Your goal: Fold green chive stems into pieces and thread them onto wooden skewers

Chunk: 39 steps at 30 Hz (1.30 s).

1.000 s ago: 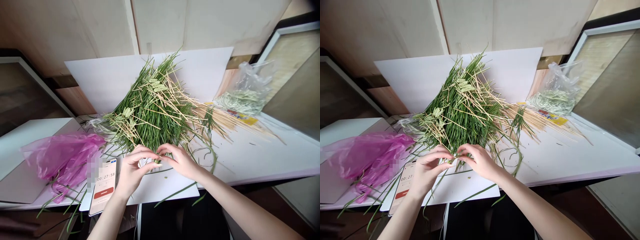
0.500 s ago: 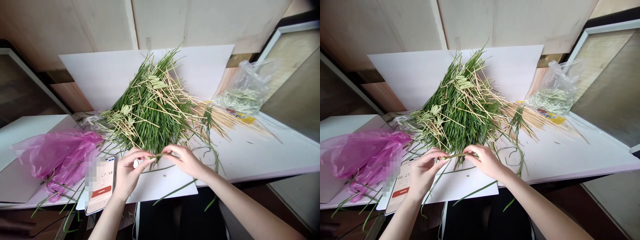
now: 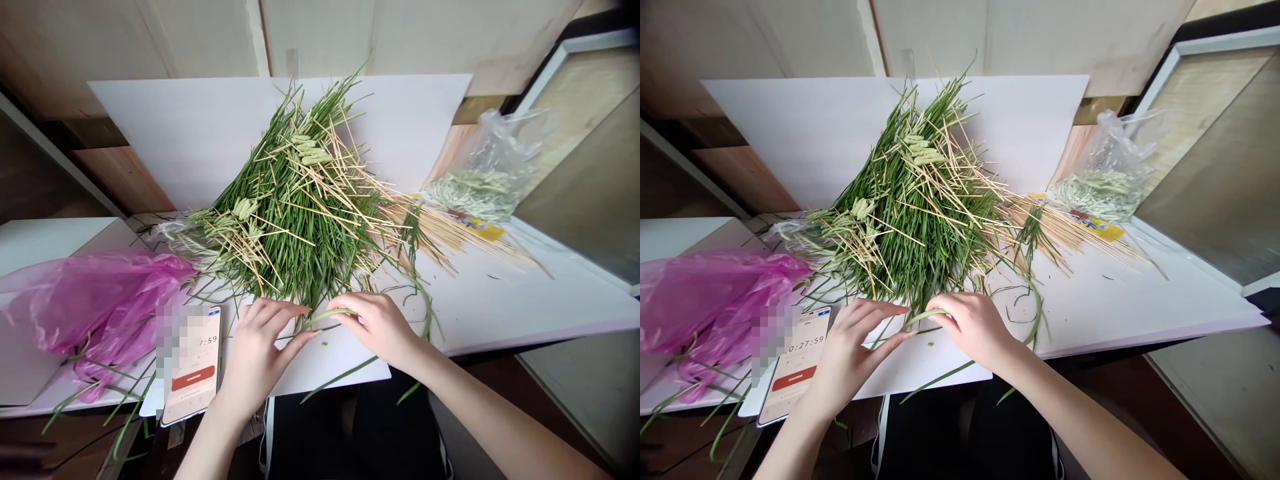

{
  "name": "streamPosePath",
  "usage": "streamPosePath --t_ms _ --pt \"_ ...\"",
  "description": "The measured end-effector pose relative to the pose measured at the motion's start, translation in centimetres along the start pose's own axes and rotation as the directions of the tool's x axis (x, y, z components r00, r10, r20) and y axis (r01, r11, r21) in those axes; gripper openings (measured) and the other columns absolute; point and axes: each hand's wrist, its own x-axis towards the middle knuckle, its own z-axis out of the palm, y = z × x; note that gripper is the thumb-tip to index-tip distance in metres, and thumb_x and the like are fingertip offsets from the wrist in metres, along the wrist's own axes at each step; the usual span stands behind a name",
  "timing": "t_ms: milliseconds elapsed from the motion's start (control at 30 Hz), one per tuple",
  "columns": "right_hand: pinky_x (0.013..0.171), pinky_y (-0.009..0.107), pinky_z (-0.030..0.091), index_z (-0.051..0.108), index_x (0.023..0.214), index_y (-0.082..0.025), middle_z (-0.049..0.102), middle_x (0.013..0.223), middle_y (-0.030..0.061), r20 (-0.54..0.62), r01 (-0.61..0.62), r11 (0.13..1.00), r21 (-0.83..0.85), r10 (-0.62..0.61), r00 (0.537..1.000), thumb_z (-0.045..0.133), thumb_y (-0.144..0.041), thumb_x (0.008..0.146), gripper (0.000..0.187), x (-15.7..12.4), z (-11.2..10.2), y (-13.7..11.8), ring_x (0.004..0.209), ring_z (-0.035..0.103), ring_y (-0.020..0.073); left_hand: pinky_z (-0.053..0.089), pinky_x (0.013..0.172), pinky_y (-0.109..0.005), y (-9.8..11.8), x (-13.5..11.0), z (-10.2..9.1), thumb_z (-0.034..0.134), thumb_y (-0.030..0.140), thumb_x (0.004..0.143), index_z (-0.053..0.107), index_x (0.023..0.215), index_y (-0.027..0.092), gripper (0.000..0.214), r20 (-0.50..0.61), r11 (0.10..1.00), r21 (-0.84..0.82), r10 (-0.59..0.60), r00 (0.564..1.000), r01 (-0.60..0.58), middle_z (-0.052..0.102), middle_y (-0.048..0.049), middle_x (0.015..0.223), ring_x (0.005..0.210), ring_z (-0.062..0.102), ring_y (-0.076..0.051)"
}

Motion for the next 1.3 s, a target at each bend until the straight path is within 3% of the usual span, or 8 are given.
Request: streamPosePath --t_ms 167,267,367,500,633,833,967,1300 --pt "0.066 0.029 0.051 0.073 0.100 -0.025 0.080 0.096 0.0034 0.034 -0.038 0.998 0.055 0.036 0.999 0.066 -0.018 0.097 0.011 -0.1 -0.3 -0.4 0.080 0.073 0.0212 0.048 0.079 -0.039 -0.3 0.4 1.5 0.070 0.037 0.096 0.080 0.099 0.026 0.016 0.050 1.000 -0.001 -0.005 0.999 0.005 0.081 -0.0038 0.092 0.085 0.067 -0.025" --pt "0.063 0.027 0.051 0.071 0.105 -0.025 0.078 0.087 0.0009 0.132 -0.202 0.955 0.219 0.176 0.976 0.063 -0.027 0.101 0.009 -0.5 -1.3 -0.2 0.071 0.070 0.0180 0.051 0.079 -0.038 -0.9 0.2 1.9 0.068 0.039 0.097 0.080 0.093 0.025 0.019 0.029 0.994 -0.083 -0.075 0.997 0.077 0.081 -0.0047 0.090 0.084 0.069 -0.025" --pt "0.074 0.030 0.053 0.068 0.112 -0.023 0.079 0.089 0.0030 0.243 -0.362 0.846 0.392 0.284 0.927 0.048 -0.039 0.109 0.026 -1.1 -2.5 0.6 0.074 0.069 0.0179 0.053 0.078 -0.037 -1.5 -0.1 1.9 0.069 0.038 0.095 0.079 0.091 0.025 0.018 0.055 0.979 -0.156 -0.122 0.991 0.129 0.081 -0.0043 0.089 0.083 0.071 -0.025" --pt "0.082 0.033 0.053 0.068 0.115 -0.021 0.080 0.090 0.0059 0.257 -0.412 0.823 0.390 0.333 0.907 0.040 -0.038 0.111 0.033 -2.0 -3.6 1.9 0.087 0.070 0.0209 0.053 0.078 -0.036 -2.2 -0.5 2.1 0.068 0.040 0.096 0.080 0.092 0.025 0.020 0.050 0.968 -0.179 -0.167 0.985 0.173 0.080 -0.0049 0.090 0.086 0.072 -0.025" --pt "0.081 0.032 0.053 0.069 0.109 -0.021 0.078 0.091 0.0053 0.248 -0.427 0.827 0.365 0.356 0.901 0.048 -0.036 0.108 0.025 -2.3 -3.8 2.0 0.087 0.070 0.0206 0.053 0.078 -0.035 -2.4 -0.7 2.5 0.069 0.044 0.095 0.079 0.092 0.024 0.023 0.043 0.965 -0.183 -0.182 0.982 0.187 0.079 -0.0045 0.091 0.085 0.071 -0.024" --pt "0.068 0.027 0.046 0.071 0.102 -0.024 0.073 0.086 0.0006 0.235 -0.356 0.905 0.234 0.302 0.924 0.059 -0.034 0.103 0.015 -1.4 -1.8 -1.3 0.078 0.065 0.0180 0.046 0.081 -0.035 -0.3 -0.6 2.4 0.068 0.031 0.097 0.075 0.099 0.025 0.010 0.045 0.996 -0.085 -0.004 0.999 0.007 0.077 -0.0017 0.091 0.088 0.066 -0.023" --pt "0.061 0.027 0.035 0.063 0.080 -0.022 0.061 0.070 -0.0041 0.263 -0.240 0.967 0.091 0.209 0.942 0.052 -0.027 0.107 0.029 -0.9 -0.5 -2.9 0.064 0.054 0.0137 0.041 0.084 -0.037 1.0 -0.8 2.4 0.065 0.023 0.100 0.071 0.103 0.021 0.007 0.040 0.991 0.009 0.131 0.991 -0.131 0.077 -0.0024 0.096 0.090 0.063 -0.022" --pt "0.057 0.027 0.030 0.051 0.070 -0.022 0.045 0.062 -0.0061 0.436 -0.471 0.867 0.165 0.364 0.823 0.043 -0.041 0.109 0.044 -2.6 0.0 -0.8 0.058 0.042 0.0138 0.032 0.076 -0.037 1.9 -1.7 3.8 0.055 0.028 0.105 0.072 0.099 0.018 0.021 0.102 0.980 0.103 0.160 0.982 -0.171 0.071 -0.0034 0.083 0.079 0.052 -0.022"
